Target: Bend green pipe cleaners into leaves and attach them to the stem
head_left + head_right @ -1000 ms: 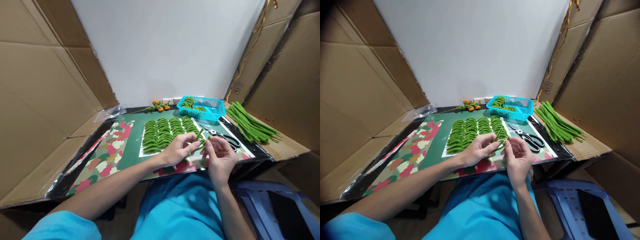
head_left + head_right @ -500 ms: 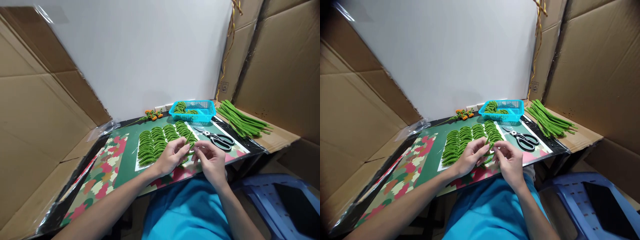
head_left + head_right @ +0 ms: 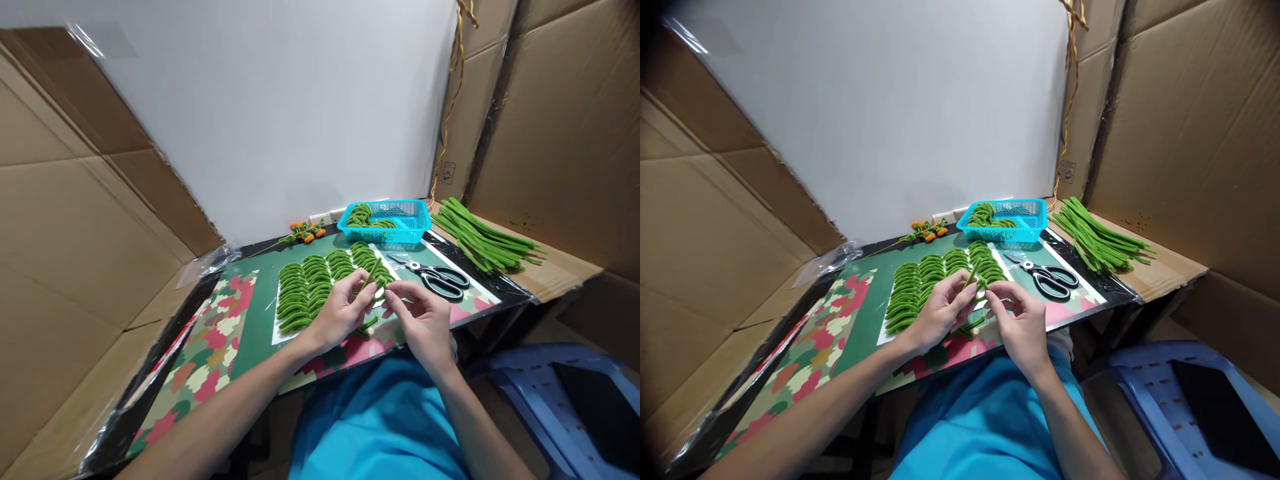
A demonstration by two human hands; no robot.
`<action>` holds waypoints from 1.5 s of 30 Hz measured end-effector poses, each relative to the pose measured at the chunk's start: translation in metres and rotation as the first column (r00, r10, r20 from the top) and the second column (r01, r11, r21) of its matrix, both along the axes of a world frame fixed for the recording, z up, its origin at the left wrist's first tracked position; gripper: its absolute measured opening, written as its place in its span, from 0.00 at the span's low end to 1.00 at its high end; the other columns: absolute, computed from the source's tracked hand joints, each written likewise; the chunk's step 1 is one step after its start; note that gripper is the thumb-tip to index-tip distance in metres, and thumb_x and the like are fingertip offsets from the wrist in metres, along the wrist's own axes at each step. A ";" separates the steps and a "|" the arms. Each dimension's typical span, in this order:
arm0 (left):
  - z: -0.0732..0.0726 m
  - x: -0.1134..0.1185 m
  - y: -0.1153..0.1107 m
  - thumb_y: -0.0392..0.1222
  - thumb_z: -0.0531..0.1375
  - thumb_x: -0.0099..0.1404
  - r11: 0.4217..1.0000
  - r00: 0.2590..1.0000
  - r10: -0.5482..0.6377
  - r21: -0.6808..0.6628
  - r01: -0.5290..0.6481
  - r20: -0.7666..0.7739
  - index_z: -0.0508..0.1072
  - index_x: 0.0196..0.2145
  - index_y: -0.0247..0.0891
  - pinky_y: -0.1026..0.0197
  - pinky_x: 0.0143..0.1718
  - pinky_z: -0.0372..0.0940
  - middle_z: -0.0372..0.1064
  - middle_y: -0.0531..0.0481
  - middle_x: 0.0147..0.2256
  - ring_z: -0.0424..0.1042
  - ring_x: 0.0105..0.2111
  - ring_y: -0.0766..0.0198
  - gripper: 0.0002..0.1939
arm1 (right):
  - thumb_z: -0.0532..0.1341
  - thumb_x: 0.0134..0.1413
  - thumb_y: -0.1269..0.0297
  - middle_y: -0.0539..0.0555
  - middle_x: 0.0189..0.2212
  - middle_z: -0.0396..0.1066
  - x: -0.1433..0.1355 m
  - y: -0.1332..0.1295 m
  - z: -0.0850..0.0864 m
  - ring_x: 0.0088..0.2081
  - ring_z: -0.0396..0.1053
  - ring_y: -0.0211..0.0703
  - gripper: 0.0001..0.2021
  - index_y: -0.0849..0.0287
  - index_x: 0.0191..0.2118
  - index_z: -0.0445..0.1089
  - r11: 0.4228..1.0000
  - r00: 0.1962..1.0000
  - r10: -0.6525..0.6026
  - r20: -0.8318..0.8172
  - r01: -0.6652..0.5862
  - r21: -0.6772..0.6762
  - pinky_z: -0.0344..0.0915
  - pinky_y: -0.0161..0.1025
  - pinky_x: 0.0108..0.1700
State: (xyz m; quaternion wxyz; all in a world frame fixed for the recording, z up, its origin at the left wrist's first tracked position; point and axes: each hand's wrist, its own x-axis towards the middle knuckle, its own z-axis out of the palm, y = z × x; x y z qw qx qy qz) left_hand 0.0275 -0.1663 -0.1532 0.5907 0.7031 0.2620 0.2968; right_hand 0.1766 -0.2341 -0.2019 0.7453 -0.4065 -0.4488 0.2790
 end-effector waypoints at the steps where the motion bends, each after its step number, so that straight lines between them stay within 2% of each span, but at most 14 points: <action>1: 0.000 0.000 0.000 0.59 0.61 0.73 1.000 1.000 -0.027 -0.014 0.027 -0.012 0.62 0.38 0.41 0.69 0.14 0.48 0.62 0.60 0.26 0.54 0.14 0.76 0.20 | 0.71 0.62 0.60 0.52 0.31 0.80 0.000 0.000 -0.001 0.27 0.78 0.42 0.07 0.58 0.40 0.80 1.000 1.000 0.004 -0.003 -0.004 0.004 0.78 0.38 0.31; 4: -0.001 -0.001 0.000 0.58 0.60 0.75 0.997 0.996 -0.082 -0.005 0.082 -0.047 0.62 0.39 0.40 0.69 0.15 0.50 0.63 0.59 0.28 0.56 0.15 0.76 0.19 | 0.71 0.62 0.61 0.53 0.33 0.81 0.000 0.000 -0.003 0.29 0.79 0.43 0.06 0.57 0.41 0.80 0.999 1.000 -0.029 -0.011 0.029 0.023 0.79 0.40 0.34; 9: -0.001 0.002 0.002 0.56 0.62 0.74 0.997 0.997 -0.048 0.064 0.052 -0.064 0.63 0.35 0.38 0.69 0.23 0.54 0.58 0.59 0.28 0.56 0.23 0.74 0.20 | 0.71 0.62 0.62 0.54 0.38 0.82 -0.002 0.000 -0.006 0.32 0.80 0.43 0.11 0.55 0.49 0.80 0.993 0.994 -0.113 0.002 0.113 0.026 0.81 0.40 0.37; 15: 0.000 0.002 0.002 0.56 0.61 0.75 0.991 0.992 -0.042 0.117 0.056 -0.119 0.62 0.34 0.38 0.67 0.26 0.53 0.53 0.59 0.28 0.54 0.24 0.72 0.20 | 0.68 0.64 0.61 0.55 0.40 0.81 -0.002 0.000 -0.007 0.37 0.80 0.45 0.08 0.56 0.45 0.80 0.988 0.982 -0.154 0.105 0.154 0.013 0.80 0.39 0.36; 19: 0.002 0.001 0.003 0.54 0.59 0.76 0.974 0.983 -0.028 0.215 0.067 -0.181 0.64 0.35 0.38 0.66 0.29 0.54 0.57 0.57 0.31 0.55 0.27 0.70 0.18 | 0.66 0.65 0.63 0.54 0.38 0.80 -0.002 0.000 -0.006 0.36 0.80 0.43 0.06 0.56 0.44 0.79 0.974 0.951 -0.224 0.215 0.225 0.021 0.80 0.37 0.36; 25: 0.003 0.001 0.004 0.51 0.60 0.75 0.949 0.983 0.037 0.314 0.022 -0.182 0.69 0.37 0.36 0.65 0.33 0.58 0.63 0.55 0.34 0.62 0.33 0.67 0.15 | 0.64 0.64 0.69 0.53 0.39 0.80 -0.004 -0.001 -0.007 0.37 0.79 0.42 0.05 0.56 0.43 0.78 0.949 0.892 -0.314 0.325 0.300 0.094 0.80 0.35 0.35; 30: 0.002 0.000 0.003 0.49 0.60 0.74 0.927 0.975 0.071 0.376 0.015 -0.212 0.70 0.37 0.37 0.66 0.31 0.58 0.63 0.56 0.33 0.61 0.32 0.67 0.13 | 0.63 0.65 0.70 0.55 0.44 0.80 -0.007 -0.003 -0.010 0.39 0.80 0.43 0.08 0.55 0.46 0.78 0.934 0.844 -0.358 0.398 0.329 0.143 0.81 0.36 0.35; 38: -0.003 0.001 0.006 0.43 0.61 0.72 0.913 0.966 0.111 0.407 -0.007 -0.232 0.71 0.33 0.36 0.66 0.30 0.59 0.65 0.55 0.31 0.63 0.31 0.67 0.10 | 0.65 0.62 0.71 0.53 0.38 0.84 -0.007 0.002 -0.018 0.33 0.82 0.44 0.09 0.57 0.45 0.80 0.919 0.771 -0.391 0.503 0.359 0.164 0.80 0.39 0.38; 45: -0.003 0.001 0.006 0.40 0.62 0.67 0.900 0.955 0.161 0.435 -0.039 -0.249 0.71 0.30 0.36 0.66 0.29 0.57 0.65 0.56 0.27 0.61 0.28 0.68 0.09 | 0.63 0.65 0.70 0.56 0.39 0.85 -0.009 0.002 -0.022 0.35 0.84 0.48 0.09 0.59 0.45 0.81 0.894 0.697 -0.440 0.567 0.398 0.205 0.81 0.39 0.38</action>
